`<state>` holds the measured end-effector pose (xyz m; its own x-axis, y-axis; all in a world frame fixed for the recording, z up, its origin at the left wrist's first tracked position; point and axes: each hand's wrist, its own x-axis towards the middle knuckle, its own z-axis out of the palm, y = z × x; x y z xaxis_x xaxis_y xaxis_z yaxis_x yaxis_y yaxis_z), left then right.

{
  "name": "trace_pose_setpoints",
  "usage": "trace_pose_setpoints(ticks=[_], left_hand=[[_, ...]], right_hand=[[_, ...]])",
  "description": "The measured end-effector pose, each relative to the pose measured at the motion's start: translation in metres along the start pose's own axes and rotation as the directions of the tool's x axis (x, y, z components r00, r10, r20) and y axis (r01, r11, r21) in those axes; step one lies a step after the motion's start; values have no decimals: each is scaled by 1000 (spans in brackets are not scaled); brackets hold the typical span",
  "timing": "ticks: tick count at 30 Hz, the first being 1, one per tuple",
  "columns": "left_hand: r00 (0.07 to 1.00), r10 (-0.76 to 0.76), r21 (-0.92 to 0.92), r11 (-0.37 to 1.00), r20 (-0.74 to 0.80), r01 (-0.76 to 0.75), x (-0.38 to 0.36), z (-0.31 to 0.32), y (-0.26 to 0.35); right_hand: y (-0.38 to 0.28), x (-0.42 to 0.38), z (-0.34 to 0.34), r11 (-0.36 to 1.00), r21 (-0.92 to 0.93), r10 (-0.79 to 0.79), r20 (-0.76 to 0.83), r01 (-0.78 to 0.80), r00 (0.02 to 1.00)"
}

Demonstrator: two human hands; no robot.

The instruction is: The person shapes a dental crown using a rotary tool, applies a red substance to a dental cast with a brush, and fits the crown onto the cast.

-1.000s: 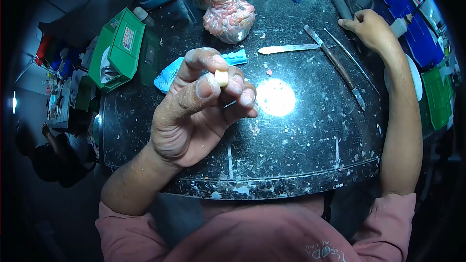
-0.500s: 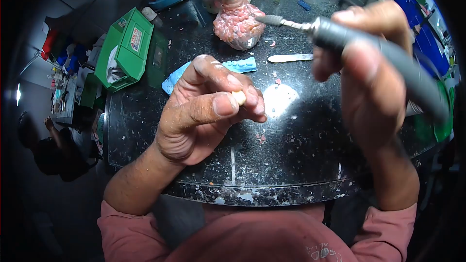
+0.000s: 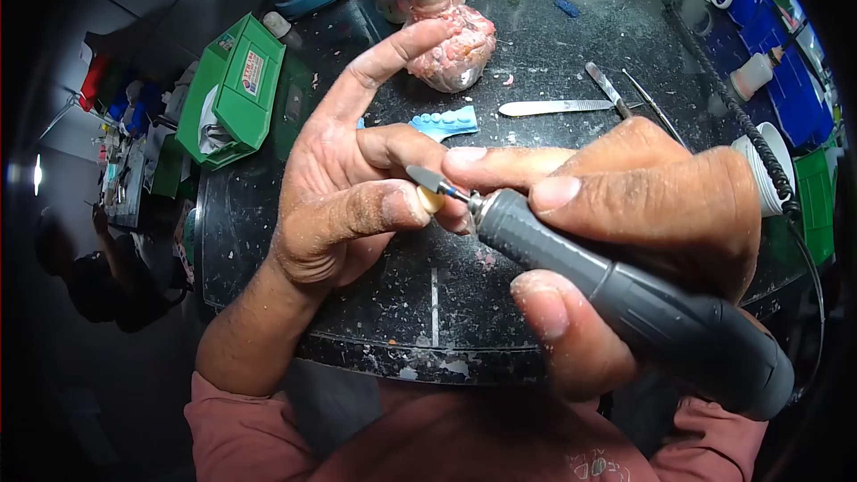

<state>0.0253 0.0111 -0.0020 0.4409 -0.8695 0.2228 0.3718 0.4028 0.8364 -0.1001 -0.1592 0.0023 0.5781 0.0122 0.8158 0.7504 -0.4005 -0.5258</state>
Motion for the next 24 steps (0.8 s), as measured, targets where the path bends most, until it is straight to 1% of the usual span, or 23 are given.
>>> trace_pose_setpoints(ticks=[1,2,3,4,5,6,8,9,11,12,14,15,17,18,19,20,21,22,23,24], left_hand=[[999,24,36,999,33,-25,0,-2,-1],[999,32,40,999,37,-34,1,-1,-1],[999,31,41,999,39,-33,1,-1,-1],[1000,28,56,998,12,-28,1,0,-1],[1000,25,70,997,-15,-24,0,1,-1],[1000,24,69,997,-12,-23,0,2,-1],[1000,17,68,998,-16,-16,-1,2,0],[1000,17,68,998,-15,-16,-1,2,-1],[997,69,47,997,-15,-68,0,3,-5],[997,70,47,997,-15,-69,0,4,-6],[994,75,36,997,-79,-72,0,6,-7],[994,76,36,997,-79,-73,-1,6,-6],[995,79,56,996,-56,-75,0,7,-6],[995,79,56,996,-55,-76,0,6,-7],[995,98,-7,995,-19,-98,-1,3,-10],[993,119,-69,991,17,-118,-1,0,-12],[993,120,-68,991,19,-119,-1,0,-13],[993,116,-79,990,17,-114,-2,0,-14],[994,111,-90,990,15,-110,-3,1,-14],[994,112,-89,990,16,-110,-3,2,-14]], right_hand=[[0,-1,7,999,45,34,-139,-28,990],[0,-1,11,994,94,72,-273,-47,959],[0,0,7,995,93,70,-276,-46,959],[1,2,-1,1000,19,13,-142,-10,990],[2,2,-5,998,-50,-35,-2,35,999],[1,2,-4,998,-52,-35,-3,35,999],[-3,1,0,999,-38,31,-53,-33,998],[-2,1,-1,999,-39,30,-54,-32,998],[0,2,-3,997,-66,-48,-40,45,998],[-2,0,-1,997,-66,-48,-39,45,998],[-7,-3,5,983,11,181,-200,-183,963],[-6,-3,7,983,11,180,-200,-182,963],[-5,-3,9,991,-10,125,-248,-131,961],[-6,-2,7,983,-8,176,-197,-181,964],[-5,-1,7,984,-9,175,-197,-180,965],[-2,-1,8,989,-28,136,-191,-144,972],[-2,0,8,993,-48,97,-186,-108,978],[-7,2,12,990,3,139,-227,-143,964],[-5,2,13,990,1,138,-228,-141,964],[-1,0,15,994,8,104,-246,-105,964]])
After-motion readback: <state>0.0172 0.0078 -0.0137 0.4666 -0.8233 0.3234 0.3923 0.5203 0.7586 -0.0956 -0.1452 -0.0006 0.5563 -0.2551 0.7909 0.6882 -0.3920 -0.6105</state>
